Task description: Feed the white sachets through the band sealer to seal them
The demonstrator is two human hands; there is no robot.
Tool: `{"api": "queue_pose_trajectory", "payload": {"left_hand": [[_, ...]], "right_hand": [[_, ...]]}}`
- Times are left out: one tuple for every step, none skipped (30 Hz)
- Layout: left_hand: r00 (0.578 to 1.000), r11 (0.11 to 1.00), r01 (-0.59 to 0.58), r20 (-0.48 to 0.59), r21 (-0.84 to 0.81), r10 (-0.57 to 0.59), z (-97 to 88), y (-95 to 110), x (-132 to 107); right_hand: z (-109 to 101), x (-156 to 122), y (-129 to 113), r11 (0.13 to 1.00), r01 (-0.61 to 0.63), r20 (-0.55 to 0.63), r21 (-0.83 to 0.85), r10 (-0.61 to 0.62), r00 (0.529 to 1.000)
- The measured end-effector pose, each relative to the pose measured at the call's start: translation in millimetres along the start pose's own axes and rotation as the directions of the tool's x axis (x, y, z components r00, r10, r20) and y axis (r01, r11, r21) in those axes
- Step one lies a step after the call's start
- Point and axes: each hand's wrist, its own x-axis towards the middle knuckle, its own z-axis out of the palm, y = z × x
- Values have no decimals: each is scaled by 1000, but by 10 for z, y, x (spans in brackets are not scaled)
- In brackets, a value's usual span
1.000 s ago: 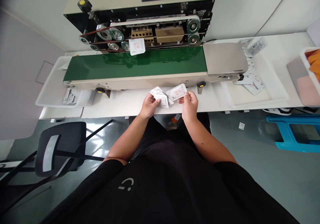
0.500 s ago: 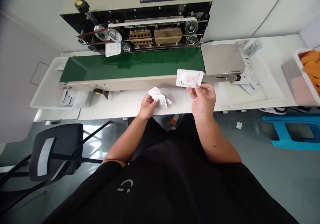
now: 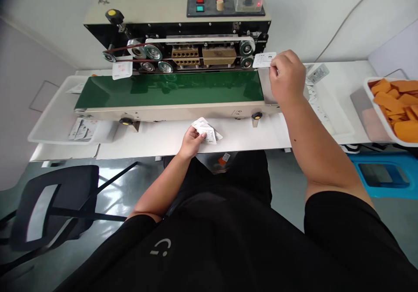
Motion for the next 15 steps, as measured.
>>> {"api": "queue_pose_trajectory", "payload": {"left_hand": [[1000,1000,-2,-2,-8,2,-2,-5,-4],[1000,1000,-3,-1,-14,3,-5,-10,-9],[1000,1000,-2,3,-17,2,-9,-14,-14],[1000,1000,1,9,-17,-1,-12,-17,-20],[1000,1000,6,16,-17,-6,-16,-19,-25],[1000,1000,12,20,-18,-11,-19,-19,-29],[1000,1000,17,23,-19,-16,-21,-18,-32],[1000,1000,20,23,-22,-19,-23,-16,-33],[1000,1000,20,21,-23,-20,-24,-13,-33],[1000,1000,20,19,-24,-19,-24,-11,-31],[1000,1000,18,19,-24,-18,-24,-9,-29],[1000,1000,15,21,-23,-15,-23,-6,-25],[1000,1000,12,22,-24,-11,-21,-4,-22],[1000,1000,8,21,-26,-7,-18,-2,-20],[1000,1000,4,17,-27,-4,-15,0,-18]], "right_hand": [[33,35,-26,1000,-12,17,22,11,1000],[70,61,-50,999,-16,33,39,14,999],[109,78,-72,998,-15,45,53,12,999],[151,91,-93,998,-8,59,64,4,998],[194,102,-113,997,3,76,72,-8,997],[238,113,-134,997,10,96,81,-18,995],[284,125,-157,996,13,120,91,-24,992],[331,142,-182,994,14,142,106,-29,989],[378,164,-209,992,14,154,129,-34,987],[423,189,-238,987,13,161,159,-39,986],[463,216,-267,982,10,161,190,-41,986],[496,240,-300,977,6,161,214,-41,986],[517,252,-338,973,-1,168,231,-39,985],[523,243,-383,971,-12,182,240,-33,983],[515,204,-439,969,-23,192,248,-25,981]]}}
